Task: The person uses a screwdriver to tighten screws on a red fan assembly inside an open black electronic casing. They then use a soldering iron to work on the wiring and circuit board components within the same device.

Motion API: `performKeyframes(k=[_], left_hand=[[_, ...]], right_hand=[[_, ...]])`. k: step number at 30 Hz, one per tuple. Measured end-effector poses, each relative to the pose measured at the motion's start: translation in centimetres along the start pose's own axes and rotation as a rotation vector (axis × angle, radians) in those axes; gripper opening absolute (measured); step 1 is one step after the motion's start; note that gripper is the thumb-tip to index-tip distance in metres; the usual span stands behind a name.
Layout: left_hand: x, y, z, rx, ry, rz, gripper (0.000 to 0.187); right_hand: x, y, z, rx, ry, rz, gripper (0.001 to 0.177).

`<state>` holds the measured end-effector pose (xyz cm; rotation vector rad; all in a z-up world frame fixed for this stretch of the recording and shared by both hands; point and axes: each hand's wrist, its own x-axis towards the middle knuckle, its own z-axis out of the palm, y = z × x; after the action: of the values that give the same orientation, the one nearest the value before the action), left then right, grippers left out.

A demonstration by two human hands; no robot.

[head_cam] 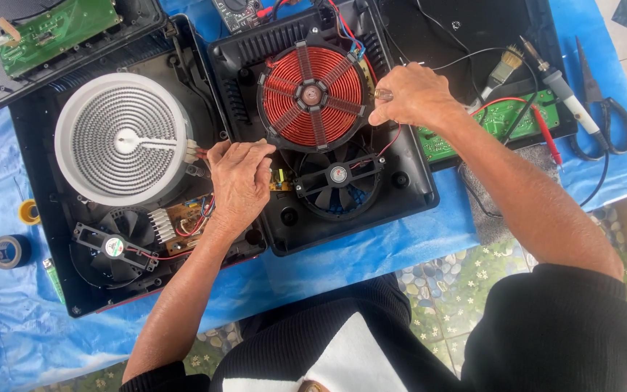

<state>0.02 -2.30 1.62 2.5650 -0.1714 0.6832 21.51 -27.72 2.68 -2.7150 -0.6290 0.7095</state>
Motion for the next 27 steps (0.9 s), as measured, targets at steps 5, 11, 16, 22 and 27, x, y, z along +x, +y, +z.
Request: performKeyframes(k=[5,11,16,22,27], left_hand=[[0.1,-0.1,0.1,0.013,-0.007,-0.011,0.026],[0.0,-0.2,0.1,0.014,-0.013,-0.02,0.023],[0.1,-0.2,-0.2,-0.001,-0.006,-0.015,0.026],[0.1,-0.3,-0.1,0.009,-0.007,-0.023,0.023],[0.3,-0.2,0.1,-0.003,0.012,-0.026,0.023]], right_hand=[[0.8,-0.9,-0.9,-0.094,-0.054,0.038,0.028],[-0.5,-1.1,-1.0,-0.043,-0.017,0.044,0.023],[-0.8,-0.7,-0.7,-0.016,0.019,-0.03,0.023],[-1.2,-0.6,-1.3,0.01,-0.009,0.0,0.024],[-0.6,2.5,-5.2,0.246,0.175,-0.101,0.026]])
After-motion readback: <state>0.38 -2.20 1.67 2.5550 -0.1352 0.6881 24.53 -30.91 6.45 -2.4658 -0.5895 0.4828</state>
